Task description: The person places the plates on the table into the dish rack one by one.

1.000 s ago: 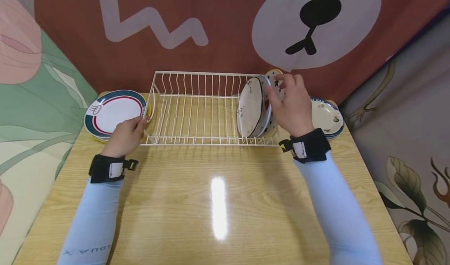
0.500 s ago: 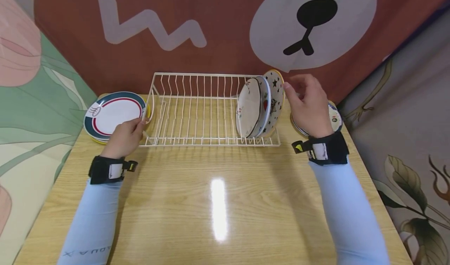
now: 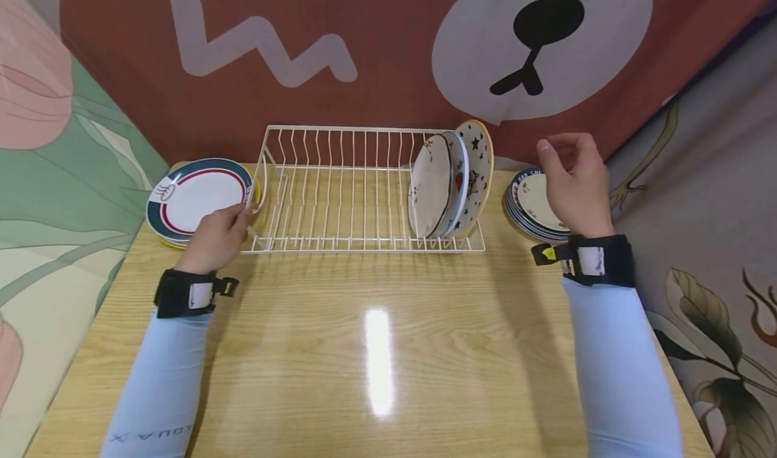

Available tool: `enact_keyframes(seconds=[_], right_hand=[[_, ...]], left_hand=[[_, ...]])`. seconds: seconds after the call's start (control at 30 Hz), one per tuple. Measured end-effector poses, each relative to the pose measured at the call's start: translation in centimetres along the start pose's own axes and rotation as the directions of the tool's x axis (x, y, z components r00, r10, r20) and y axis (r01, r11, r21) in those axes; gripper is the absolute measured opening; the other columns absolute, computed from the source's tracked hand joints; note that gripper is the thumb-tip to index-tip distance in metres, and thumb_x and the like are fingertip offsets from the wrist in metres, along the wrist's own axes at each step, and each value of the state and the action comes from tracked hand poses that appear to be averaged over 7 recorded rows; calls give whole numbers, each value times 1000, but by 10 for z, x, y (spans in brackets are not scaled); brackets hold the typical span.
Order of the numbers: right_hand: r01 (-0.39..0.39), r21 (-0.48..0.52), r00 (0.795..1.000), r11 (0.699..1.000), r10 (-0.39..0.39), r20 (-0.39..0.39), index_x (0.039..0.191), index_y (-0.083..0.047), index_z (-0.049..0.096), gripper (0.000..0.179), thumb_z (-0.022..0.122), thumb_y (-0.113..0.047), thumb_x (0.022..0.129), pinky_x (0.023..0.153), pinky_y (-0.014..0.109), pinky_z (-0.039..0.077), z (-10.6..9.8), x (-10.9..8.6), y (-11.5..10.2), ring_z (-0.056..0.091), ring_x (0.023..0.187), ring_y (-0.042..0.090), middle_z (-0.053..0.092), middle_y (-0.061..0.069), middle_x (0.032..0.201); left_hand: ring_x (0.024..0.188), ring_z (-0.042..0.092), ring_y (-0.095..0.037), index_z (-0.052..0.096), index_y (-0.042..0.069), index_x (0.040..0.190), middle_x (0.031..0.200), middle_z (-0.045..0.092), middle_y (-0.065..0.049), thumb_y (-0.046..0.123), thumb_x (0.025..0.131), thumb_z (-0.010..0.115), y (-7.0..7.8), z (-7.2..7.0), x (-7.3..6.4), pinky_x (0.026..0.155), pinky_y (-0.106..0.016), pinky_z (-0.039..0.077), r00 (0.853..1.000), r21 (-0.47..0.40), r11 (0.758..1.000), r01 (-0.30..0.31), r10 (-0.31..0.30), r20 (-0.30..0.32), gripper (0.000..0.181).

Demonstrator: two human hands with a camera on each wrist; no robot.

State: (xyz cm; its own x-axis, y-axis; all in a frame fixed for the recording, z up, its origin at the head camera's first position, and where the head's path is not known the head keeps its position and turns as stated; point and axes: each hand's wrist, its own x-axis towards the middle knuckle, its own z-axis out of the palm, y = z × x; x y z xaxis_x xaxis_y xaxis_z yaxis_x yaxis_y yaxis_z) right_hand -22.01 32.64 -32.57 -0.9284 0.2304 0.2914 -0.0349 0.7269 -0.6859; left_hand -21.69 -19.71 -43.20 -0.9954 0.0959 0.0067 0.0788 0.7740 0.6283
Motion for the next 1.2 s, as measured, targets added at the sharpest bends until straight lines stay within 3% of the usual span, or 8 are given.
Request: enact_keyframes(seconds=[0.13,0.3,0.5,0.67,0.93,1.1,1.2], right_hand=[[-64,57,998,996,65,-8,134,-20,44,40,45,-42,101,73,19,42,-9,2,7,51,95,10,53,-10,105],[-127,100,991,987,130,-20,134,-22,44,38,46,-41,101,68,16,42,-20,5,17,51,84,7,53,-14,101],[-224,252,973,942,232,-4,128,-24,45,38,51,-46,97,51,17,41,-30,9,33,48,70,10,56,-11,98],[-313,343,946,886,322,33,124,-25,46,42,54,-52,93,51,18,41,-31,11,49,48,75,11,54,-8,100],[-400,290,911,869,413,20,110,-30,47,30,50,-55,94,54,17,42,-25,12,80,51,82,9,51,-7,100],[-477,336,866,812,499,22,106,-30,50,34,54,-59,90,56,18,41,-20,12,100,50,82,10,53,-5,102],[-519,296,842,802,539,18,103,-30,51,33,53,-60,90,54,19,41,-16,14,111,49,76,9,55,-6,97]], left_hand=[[62,47,-27,61,0,116,68,46,-13,34,106,33,0,1,0,54,-37,38,1000,-1,1000,-2,2,-2,45],[61,47,-26,61,1,114,68,47,-13,35,106,33,0,0,0,53,-36,38,1000,-7,1000,-3,3,-7,45],[60,47,-26,61,2,111,68,47,-13,35,106,33,-1,1,0,53,-37,38,1000,-10,1000,-3,3,-8,43],[59,46,-26,61,2,109,67,47,-13,35,106,33,-1,0,1,53,-37,38,1000,-10,1000,-12,12,-14,43],[57,45,-26,62,2,104,66,46,-12,36,106,33,-1,1,1,51,-37,37,1000,-14,1000,-21,21,-17,45],[56,45,-26,62,3,100,65,46,-12,34,106,33,-2,2,2,51,-37,36,999,-14,999,-31,30,-26,43],[56,45,-26,62,4,98,65,46,-12,34,106,34,-2,3,3,51,-37,36,999,-15,999,-33,32,-30,42]])
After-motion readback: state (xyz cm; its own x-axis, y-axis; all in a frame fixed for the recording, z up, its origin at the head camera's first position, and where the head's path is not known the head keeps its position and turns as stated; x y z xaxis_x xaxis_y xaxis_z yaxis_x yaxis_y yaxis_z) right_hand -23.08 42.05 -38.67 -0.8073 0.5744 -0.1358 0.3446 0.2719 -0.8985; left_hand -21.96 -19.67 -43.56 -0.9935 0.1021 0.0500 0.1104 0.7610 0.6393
